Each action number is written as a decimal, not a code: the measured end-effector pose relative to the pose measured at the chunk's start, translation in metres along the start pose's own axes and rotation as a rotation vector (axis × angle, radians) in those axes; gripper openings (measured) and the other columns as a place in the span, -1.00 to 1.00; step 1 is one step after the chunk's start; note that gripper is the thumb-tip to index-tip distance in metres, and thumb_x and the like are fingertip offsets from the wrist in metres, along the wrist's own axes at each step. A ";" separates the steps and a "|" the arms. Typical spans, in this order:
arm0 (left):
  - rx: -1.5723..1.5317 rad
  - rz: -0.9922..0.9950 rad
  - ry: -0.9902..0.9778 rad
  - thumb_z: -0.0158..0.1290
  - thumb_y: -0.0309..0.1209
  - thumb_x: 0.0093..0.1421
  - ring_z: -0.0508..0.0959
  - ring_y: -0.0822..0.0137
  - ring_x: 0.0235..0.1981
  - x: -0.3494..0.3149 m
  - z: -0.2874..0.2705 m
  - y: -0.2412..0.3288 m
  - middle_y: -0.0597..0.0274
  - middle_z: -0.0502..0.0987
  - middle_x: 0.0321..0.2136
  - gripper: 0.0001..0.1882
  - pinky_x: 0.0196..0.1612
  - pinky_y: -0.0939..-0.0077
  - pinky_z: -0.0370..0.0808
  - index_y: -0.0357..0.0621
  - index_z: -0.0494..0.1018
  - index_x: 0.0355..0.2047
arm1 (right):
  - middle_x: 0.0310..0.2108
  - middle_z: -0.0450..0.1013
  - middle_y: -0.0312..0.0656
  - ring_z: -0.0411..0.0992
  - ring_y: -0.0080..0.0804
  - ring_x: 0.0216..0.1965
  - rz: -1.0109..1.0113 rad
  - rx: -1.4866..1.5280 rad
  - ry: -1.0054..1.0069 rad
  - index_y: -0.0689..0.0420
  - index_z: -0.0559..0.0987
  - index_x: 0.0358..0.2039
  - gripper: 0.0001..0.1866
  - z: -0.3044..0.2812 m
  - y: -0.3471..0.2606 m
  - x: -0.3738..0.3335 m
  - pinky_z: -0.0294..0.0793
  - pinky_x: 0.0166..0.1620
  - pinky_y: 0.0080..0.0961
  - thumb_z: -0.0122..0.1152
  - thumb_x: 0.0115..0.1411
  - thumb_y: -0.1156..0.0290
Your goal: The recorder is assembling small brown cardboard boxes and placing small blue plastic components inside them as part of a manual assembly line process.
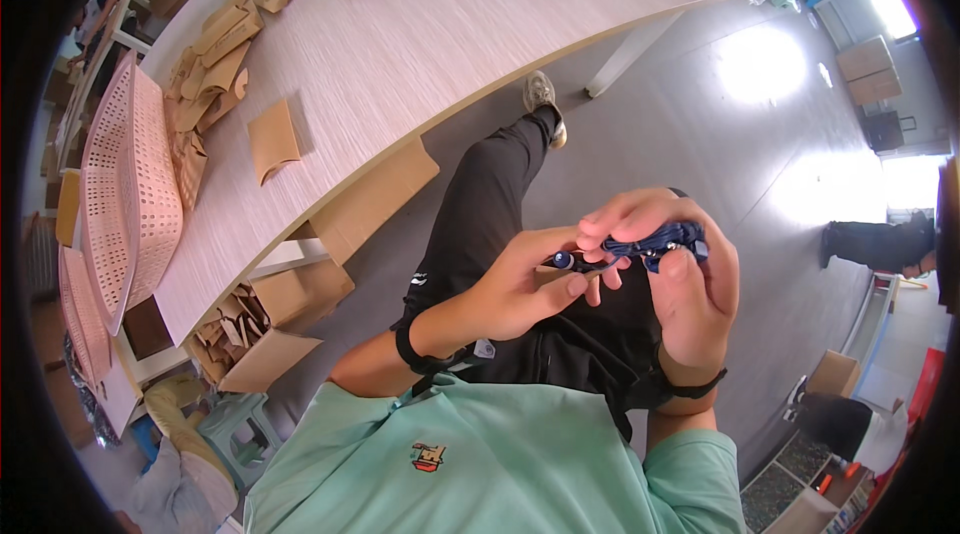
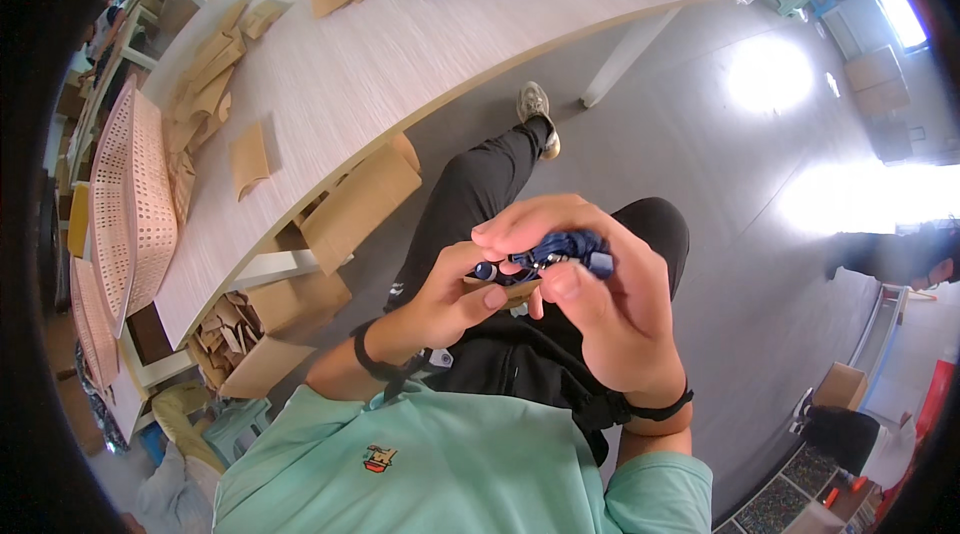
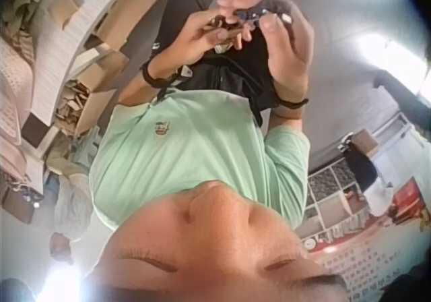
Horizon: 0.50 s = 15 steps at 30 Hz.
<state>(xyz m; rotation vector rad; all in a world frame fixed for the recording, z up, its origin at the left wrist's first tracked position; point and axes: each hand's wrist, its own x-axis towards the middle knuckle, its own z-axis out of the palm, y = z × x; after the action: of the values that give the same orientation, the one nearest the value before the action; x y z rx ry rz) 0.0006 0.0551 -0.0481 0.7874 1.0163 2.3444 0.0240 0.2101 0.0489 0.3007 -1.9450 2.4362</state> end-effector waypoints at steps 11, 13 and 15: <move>0.405 -0.035 0.048 0.03 -0.69 0.08 0.52 0.45 -0.29 -0.001 -0.005 0.003 0.21 0.52 -0.30 -0.67 -0.21 0.58 0.48 -0.30 0.43 -0.10 | -0.10 0.48 0.06 0.52 -0.08 -0.08 -0.249 -0.353 -0.260 0.30 0.54 -0.17 -0.80 -0.002 0.005 0.002 0.49 -0.01 -0.33 0.14 0.22 0.50; 0.440 -0.022 0.053 0.04 -0.69 0.06 0.52 0.45 -0.28 0.000 -0.005 0.003 0.20 0.52 -0.32 -0.67 -0.19 0.59 0.47 -0.29 0.44 -0.12 | -0.10 0.48 0.06 0.52 -0.08 -0.09 -0.252 -0.362 -0.250 0.30 0.54 -0.17 -0.80 -0.001 0.006 0.000 0.49 -0.02 -0.33 0.15 0.22 0.49; 0.415 -0.056 0.054 0.06 -0.66 0.06 0.52 0.45 -0.29 0.002 -0.002 0.007 0.19 0.53 -0.31 -0.69 -0.18 0.58 0.46 -0.28 0.45 -0.13 | -0.20 0.51 0.09 0.54 -0.08 -0.18 -0.257 -0.387 -0.120 0.28 0.55 -0.33 -0.64 0.002 0.007 -0.004 0.53 -0.09 -0.27 0.09 0.25 0.17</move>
<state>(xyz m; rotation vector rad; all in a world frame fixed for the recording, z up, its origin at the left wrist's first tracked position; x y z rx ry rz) -0.0036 0.0513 -0.0426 0.8326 1.5571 2.1426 0.0270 0.2069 0.0421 0.6483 -2.2080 1.8791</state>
